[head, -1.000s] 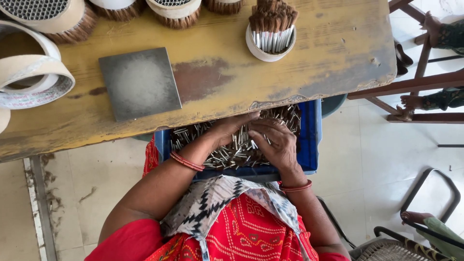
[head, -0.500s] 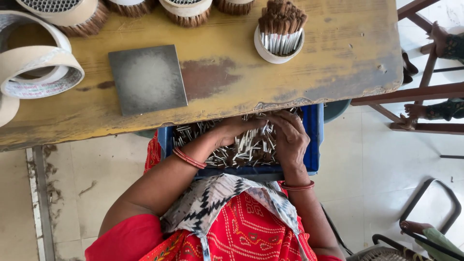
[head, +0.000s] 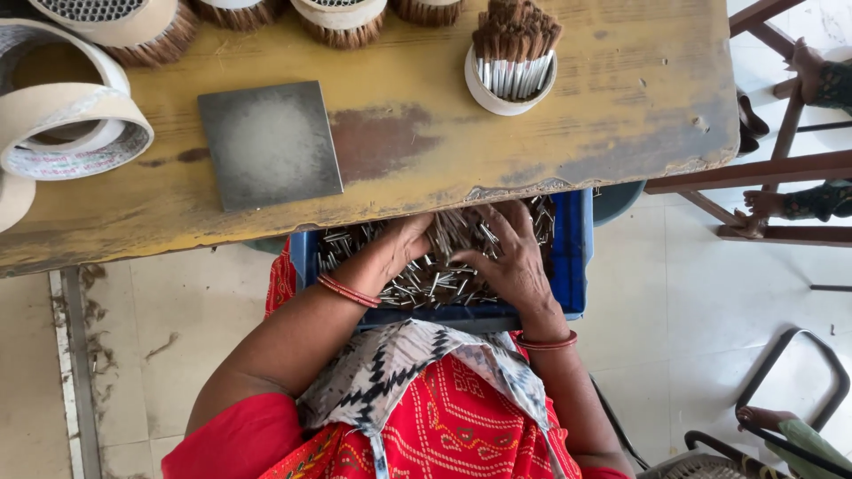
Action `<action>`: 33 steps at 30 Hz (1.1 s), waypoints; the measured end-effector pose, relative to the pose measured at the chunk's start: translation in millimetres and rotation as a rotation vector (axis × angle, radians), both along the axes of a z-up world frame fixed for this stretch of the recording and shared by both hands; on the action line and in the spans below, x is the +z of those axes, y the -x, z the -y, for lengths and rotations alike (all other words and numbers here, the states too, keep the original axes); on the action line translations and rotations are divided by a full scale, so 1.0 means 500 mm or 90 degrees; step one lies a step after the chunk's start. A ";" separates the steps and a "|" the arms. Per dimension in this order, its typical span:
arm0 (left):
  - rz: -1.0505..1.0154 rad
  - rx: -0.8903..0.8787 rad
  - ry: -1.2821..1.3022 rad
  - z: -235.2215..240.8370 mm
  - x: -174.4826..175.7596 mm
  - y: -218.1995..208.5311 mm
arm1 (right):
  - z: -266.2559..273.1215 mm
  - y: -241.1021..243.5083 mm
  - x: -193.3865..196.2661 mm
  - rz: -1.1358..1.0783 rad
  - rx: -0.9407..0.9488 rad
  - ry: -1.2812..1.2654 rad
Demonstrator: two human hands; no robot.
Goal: The person picks through a bin of brush ferrules with brown bristles, sorting and handling the components by hand. Near the end, the person places a bundle of bristles into a white cup and presses it down, then sets the cup on the workbench.
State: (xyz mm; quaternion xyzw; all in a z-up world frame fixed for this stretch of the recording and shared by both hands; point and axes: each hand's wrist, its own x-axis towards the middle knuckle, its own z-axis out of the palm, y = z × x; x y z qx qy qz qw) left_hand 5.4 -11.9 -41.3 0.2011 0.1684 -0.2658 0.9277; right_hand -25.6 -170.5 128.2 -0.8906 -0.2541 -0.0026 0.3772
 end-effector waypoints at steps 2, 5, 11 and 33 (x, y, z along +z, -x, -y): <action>0.005 0.017 -0.026 -0.021 0.021 0.000 | -0.019 0.007 0.015 0.024 0.029 0.005; -0.018 0.013 -0.026 -0.010 0.055 0.004 | -0.021 0.027 -0.006 0.035 0.087 0.073; -0.009 -0.014 -0.065 -0.007 -0.054 0.001 | 0.006 0.030 -0.018 0.189 0.079 0.016; 0.503 -0.098 -0.738 0.000 0.062 0.015 | -0.004 0.020 0.003 0.152 -0.029 -0.030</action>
